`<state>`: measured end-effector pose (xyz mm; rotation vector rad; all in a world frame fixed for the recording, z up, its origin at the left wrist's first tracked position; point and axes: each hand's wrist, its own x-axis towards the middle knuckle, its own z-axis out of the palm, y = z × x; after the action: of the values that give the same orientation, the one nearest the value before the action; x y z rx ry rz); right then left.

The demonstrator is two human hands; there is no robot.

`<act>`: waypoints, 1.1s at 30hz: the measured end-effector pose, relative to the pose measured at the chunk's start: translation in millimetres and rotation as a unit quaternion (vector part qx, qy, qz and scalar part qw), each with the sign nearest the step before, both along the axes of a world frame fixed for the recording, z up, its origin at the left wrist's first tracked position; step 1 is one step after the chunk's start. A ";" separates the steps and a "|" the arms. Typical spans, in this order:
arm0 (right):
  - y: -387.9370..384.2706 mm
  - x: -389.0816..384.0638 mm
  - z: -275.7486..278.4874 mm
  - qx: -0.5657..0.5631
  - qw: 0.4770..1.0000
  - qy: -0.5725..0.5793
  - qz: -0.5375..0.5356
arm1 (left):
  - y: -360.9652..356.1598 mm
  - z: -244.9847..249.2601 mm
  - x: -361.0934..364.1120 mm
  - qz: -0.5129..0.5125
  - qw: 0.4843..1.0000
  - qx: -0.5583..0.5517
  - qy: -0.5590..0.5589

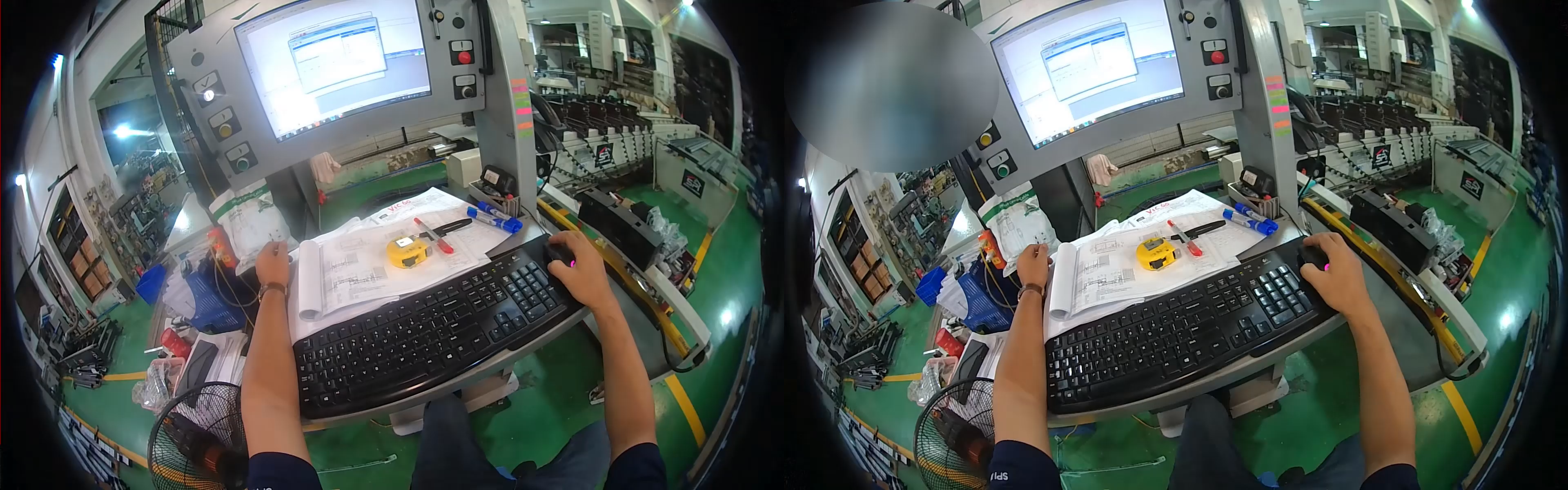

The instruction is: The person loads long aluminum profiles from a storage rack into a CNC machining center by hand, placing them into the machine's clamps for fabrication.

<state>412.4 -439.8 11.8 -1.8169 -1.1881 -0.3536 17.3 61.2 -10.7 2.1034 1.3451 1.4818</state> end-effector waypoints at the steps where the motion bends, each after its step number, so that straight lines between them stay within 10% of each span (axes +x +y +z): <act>1: -0.3 -0.6 0.4 0.000 1.000 0.002 0.000 | -0.7 0.5 0.0 0.001 1.000 0.000 0.002; 24: 3.2 2.6 -0.7 0.006 1.000 -0.007 0.007 | -10.2 5.9 1.4 -0.003 1.000 0.004 0.005; 29: -1.4 -3.5 -5.3 0.095 0.992 -0.085 0.014 | 63.5 -23.6 -20.1 0.000 0.956 0.232 0.179; 33: -27.6 -52.4 -13.5 0.059 0.974 -0.216 0.039 | 23.6 -5.6 -6.0 -0.050 0.999 0.001 -0.004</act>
<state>360.1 -467.4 -1.7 -1.6295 -1.4937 -0.7877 11.3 84.8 -16.3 2.1305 1.2181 1.4510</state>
